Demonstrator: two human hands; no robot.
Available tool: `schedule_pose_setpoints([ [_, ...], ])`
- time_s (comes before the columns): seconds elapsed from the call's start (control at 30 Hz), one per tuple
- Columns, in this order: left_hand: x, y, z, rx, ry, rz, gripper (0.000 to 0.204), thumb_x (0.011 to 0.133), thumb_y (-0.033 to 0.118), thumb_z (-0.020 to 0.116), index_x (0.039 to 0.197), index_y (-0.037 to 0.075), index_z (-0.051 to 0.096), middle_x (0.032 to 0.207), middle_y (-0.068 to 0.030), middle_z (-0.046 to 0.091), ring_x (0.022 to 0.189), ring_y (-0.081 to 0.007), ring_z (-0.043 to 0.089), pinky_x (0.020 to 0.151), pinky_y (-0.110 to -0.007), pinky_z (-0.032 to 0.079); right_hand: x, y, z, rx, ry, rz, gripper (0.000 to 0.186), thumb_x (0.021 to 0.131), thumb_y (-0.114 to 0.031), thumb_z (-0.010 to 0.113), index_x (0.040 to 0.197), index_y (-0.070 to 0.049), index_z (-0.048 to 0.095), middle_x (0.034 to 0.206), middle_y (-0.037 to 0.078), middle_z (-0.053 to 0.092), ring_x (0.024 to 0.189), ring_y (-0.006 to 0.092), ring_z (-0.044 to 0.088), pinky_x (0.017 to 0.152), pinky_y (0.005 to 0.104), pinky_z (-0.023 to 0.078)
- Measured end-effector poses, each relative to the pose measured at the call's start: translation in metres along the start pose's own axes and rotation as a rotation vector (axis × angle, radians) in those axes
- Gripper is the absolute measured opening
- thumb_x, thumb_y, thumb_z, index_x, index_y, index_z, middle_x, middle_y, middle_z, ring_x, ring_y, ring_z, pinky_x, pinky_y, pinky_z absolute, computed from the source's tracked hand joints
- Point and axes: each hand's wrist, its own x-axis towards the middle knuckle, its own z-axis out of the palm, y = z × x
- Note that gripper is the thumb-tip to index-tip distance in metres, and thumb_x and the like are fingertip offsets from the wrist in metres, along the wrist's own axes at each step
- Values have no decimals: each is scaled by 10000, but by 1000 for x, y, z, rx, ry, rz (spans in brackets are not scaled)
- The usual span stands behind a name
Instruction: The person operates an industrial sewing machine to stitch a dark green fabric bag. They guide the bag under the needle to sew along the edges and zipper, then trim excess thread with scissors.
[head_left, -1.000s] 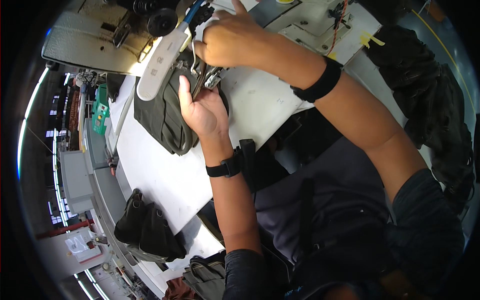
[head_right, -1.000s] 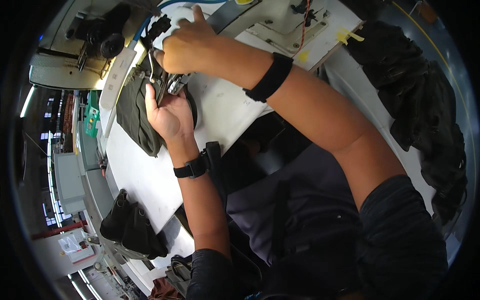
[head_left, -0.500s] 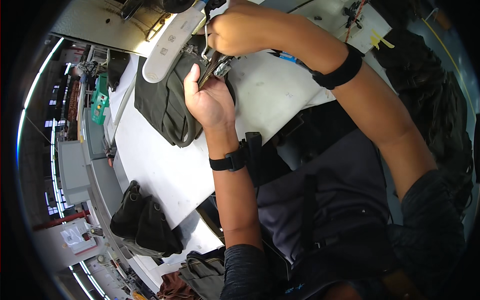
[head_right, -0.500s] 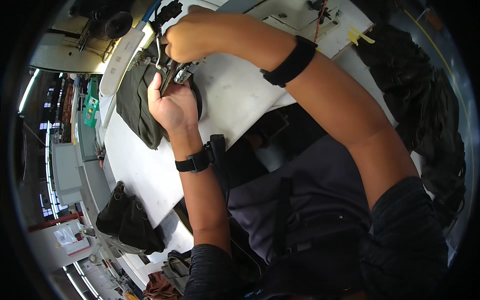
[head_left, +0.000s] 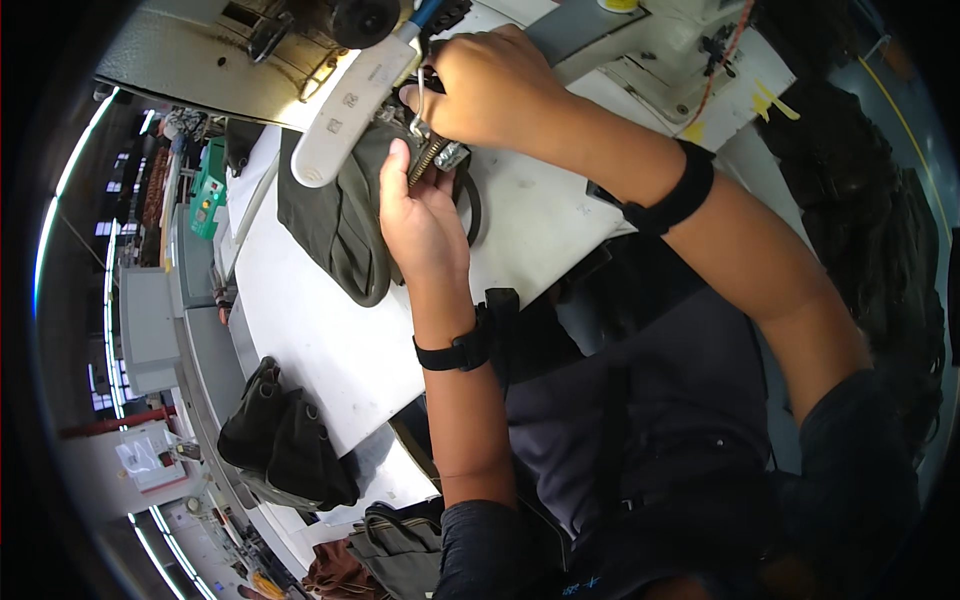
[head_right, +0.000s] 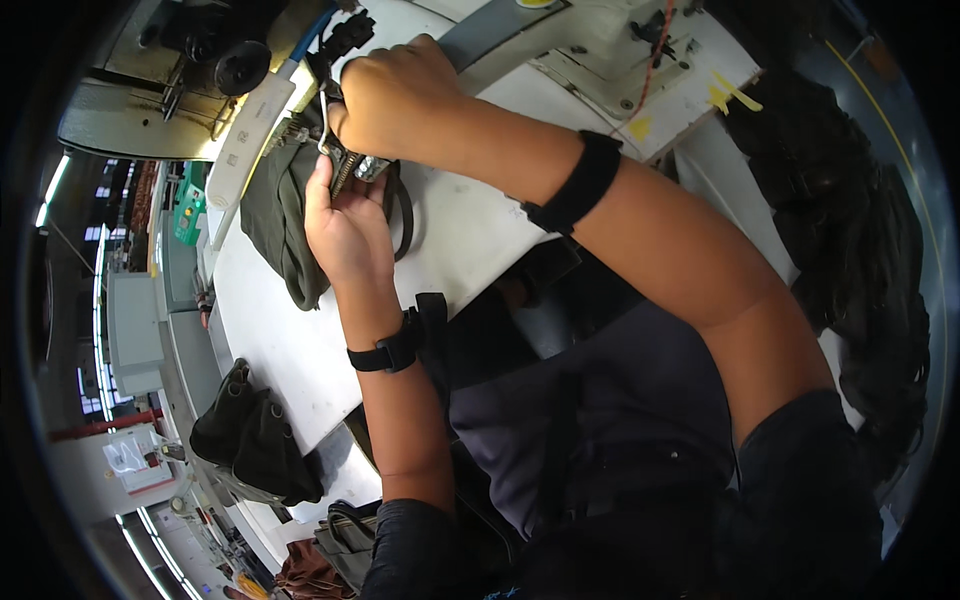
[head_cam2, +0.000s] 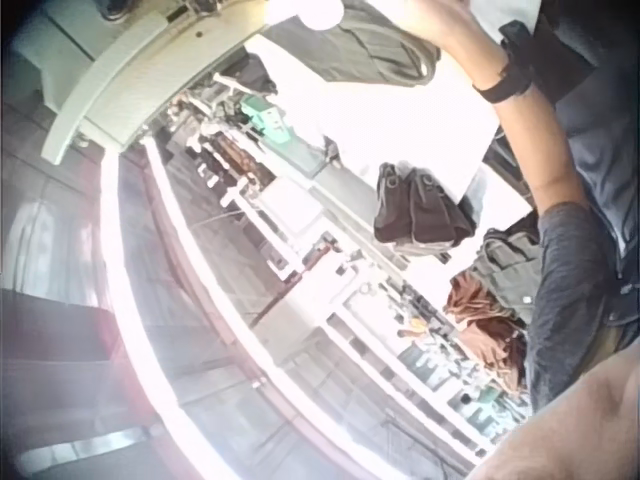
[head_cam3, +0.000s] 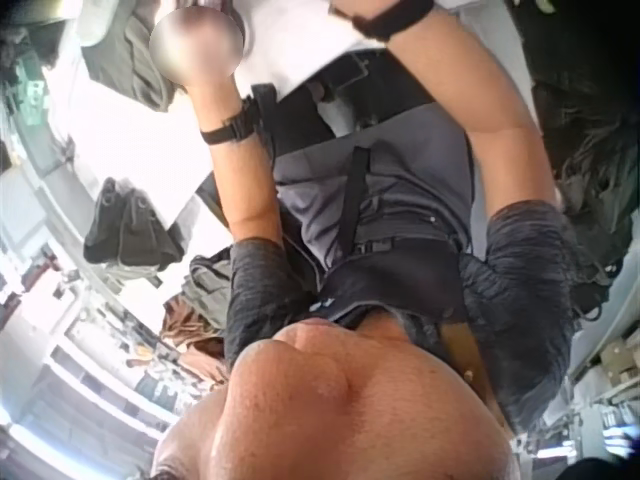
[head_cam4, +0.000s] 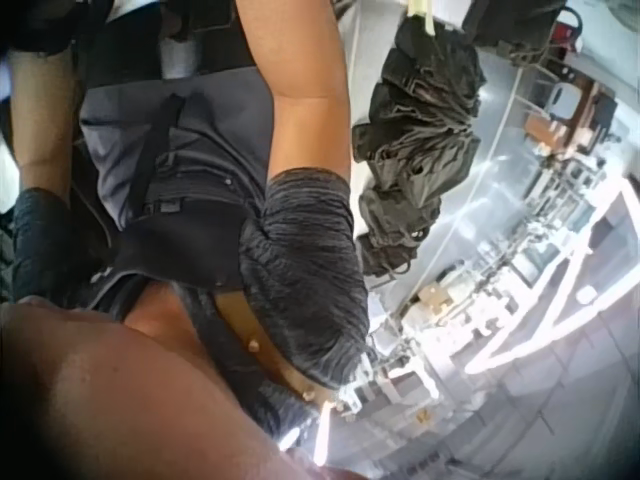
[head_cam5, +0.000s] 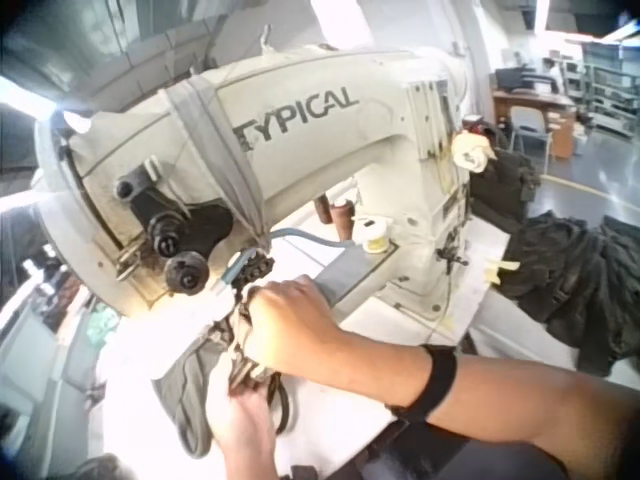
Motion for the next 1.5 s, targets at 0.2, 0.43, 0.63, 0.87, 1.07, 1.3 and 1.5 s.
schedule_pose_setpoints([
  [0.2,-2,7,-3,56,14,5,311,1083,273,600,1241,14,670,1223,-80,711,1150,-182,638,1088,-402,448,-5,-5,18,25,470,-184,232,824,-244,736,697,-55,691,734,160,699,709,345,676,799,476,458],
  [0.43,-14,19,9,171,152,57,320,1098,263,584,1276,9,664,1277,-92,713,1197,-216,644,1097,-455,453,-9,-8,19,0,551,-205,170,809,-210,768,857,-59,704,788,128,688,783,317,653,855,455,443],
  [0.63,-21,24,6,214,87,-21,293,1095,217,590,1287,12,676,1278,-86,723,1182,-197,665,1052,-453,511,-13,-10,21,-19,588,-211,191,798,-190,779,912,-55,708,816,114,660,832,313,639,878,450,436],
  [0.87,-25,32,5,271,33,-60,287,1085,172,606,1326,32,673,1287,-74,726,1189,-182,676,1052,-450,540,-27,-14,14,15,555,-159,224,797,-167,772,980,-52,712,912,106,653,931,303,612,903,443,422],
  [1.07,-27,32,3,248,23,-3,297,1076,154,624,1338,21,661,1295,-67,721,1181,-175,675,1058,-454,537,-28,-17,15,44,548,-147,216,801,-154,756,988,-55,712,923,101,653,935,302,611,901,440,420],
  [1.3,-25,32,1,283,33,-15,300,1074,159,633,1336,17,660,1293,-71,719,1187,-174,669,1081,-458,520,-28,-17,13,41,538,-129,229,791,-147,756,998,-64,708,917,96,644,935,299,611,900,437,419],
  [1.5,-27,28,-4,336,-19,22,330,1077,159,630,1373,12,640,1317,-81,710,1216,-186,664,1102,-453,513,-32,-13,13,106,502,-117,246,799,-139,754,1037,-96,710,954,101,646,970,310,610,939,449,417],
])
